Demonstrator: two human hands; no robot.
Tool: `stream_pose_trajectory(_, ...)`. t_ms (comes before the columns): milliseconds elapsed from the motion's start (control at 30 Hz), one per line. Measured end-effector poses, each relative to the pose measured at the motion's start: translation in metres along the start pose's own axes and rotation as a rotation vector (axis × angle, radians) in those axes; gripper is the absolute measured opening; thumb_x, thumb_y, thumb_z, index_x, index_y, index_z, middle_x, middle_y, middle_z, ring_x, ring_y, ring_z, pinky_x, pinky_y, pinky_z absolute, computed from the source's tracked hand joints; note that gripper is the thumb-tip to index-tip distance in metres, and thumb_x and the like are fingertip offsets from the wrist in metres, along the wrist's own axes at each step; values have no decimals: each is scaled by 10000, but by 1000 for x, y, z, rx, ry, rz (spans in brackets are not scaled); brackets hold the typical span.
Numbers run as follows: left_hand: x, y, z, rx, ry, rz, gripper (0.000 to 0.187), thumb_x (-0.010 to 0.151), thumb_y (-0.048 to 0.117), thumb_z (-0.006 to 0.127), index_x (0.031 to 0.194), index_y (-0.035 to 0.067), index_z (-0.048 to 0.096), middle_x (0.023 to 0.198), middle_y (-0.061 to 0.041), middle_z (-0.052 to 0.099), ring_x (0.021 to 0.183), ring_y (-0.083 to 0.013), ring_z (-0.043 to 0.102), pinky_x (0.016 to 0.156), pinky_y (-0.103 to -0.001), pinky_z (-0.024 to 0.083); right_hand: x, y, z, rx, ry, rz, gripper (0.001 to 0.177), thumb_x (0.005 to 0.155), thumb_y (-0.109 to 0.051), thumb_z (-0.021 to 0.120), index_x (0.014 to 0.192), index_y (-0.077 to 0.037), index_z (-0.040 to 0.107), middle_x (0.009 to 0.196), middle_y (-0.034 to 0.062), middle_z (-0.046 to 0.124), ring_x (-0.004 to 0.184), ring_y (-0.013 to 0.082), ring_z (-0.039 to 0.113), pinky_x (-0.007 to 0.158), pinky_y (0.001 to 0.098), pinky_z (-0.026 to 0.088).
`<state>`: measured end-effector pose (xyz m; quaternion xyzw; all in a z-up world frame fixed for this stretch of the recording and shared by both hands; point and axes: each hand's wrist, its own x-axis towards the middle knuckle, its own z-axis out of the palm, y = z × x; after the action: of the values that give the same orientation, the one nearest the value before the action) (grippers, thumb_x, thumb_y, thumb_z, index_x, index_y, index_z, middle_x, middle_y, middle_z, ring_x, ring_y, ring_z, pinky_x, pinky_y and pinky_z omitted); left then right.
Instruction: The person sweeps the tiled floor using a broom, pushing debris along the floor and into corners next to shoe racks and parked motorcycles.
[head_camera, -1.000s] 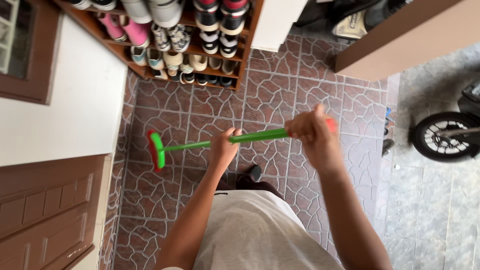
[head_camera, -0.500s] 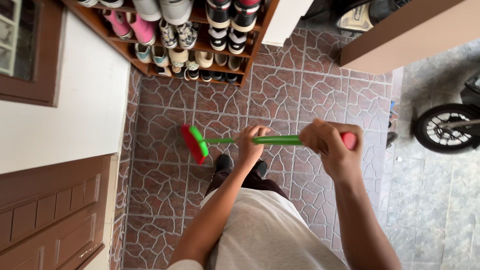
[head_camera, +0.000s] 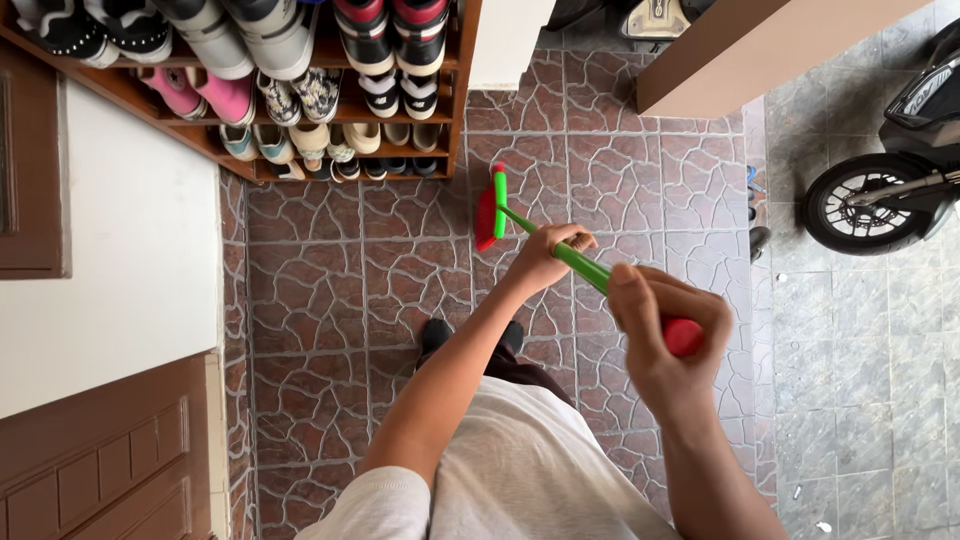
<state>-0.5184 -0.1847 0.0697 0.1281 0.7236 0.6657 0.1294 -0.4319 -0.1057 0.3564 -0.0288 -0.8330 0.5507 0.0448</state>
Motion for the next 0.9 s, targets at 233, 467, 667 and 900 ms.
stream_pose_trajectory(233, -10, 55, 18, 334, -79, 104, 272, 1053, 346, 575, 998, 118, 714, 639, -15, 661, 479, -127, 585, 459, -303, 473, 16, 7, -90, 427, 18, -334, 447, 1000, -18, 425, 558, -81, 424, 566, 30, 459, 470, 150, 438, 592, 392, 454)
stream_pose_trajectory(467, -53, 43, -34, 476, 105, -36, 193, 987, 340, 627, 1001, 161, 698, 553, 4, 613, 445, -125, 558, 409, -340, 430, 51, 74, -77, 950, -293, -78, 492, 1112, -156, 399, 623, -113, 356, 550, 22, 329, 558, 180, 355, 694, 389, 387)
stream_pose_trajectory(667, -86, -8, -131, 637, 168, -339, 154, 1030, 251, 565, 1037, 159, 689, 632, -48, 661, 528, -179, 632, 466, -372, 476, 58, 108, 31, 917, -166, 230, 429, 1061, -182, 454, 646, -75, 438, 588, 56, 412, 599, 195, 414, 783, 407, 459)
stream_pose_trajectory(900, -109, -62, -239, 749, 215, -329, 119, 972, 157, 609, 1017, 134, 717, 860, -122, 738, 794, -310, 708, 669, -450, 534, 56, 108, 152, 952, -240, 78, 470, 1079, -107, 460, 613, -48, 438, 623, 81, 459, 611, 182, 419, 740, 397, 458)
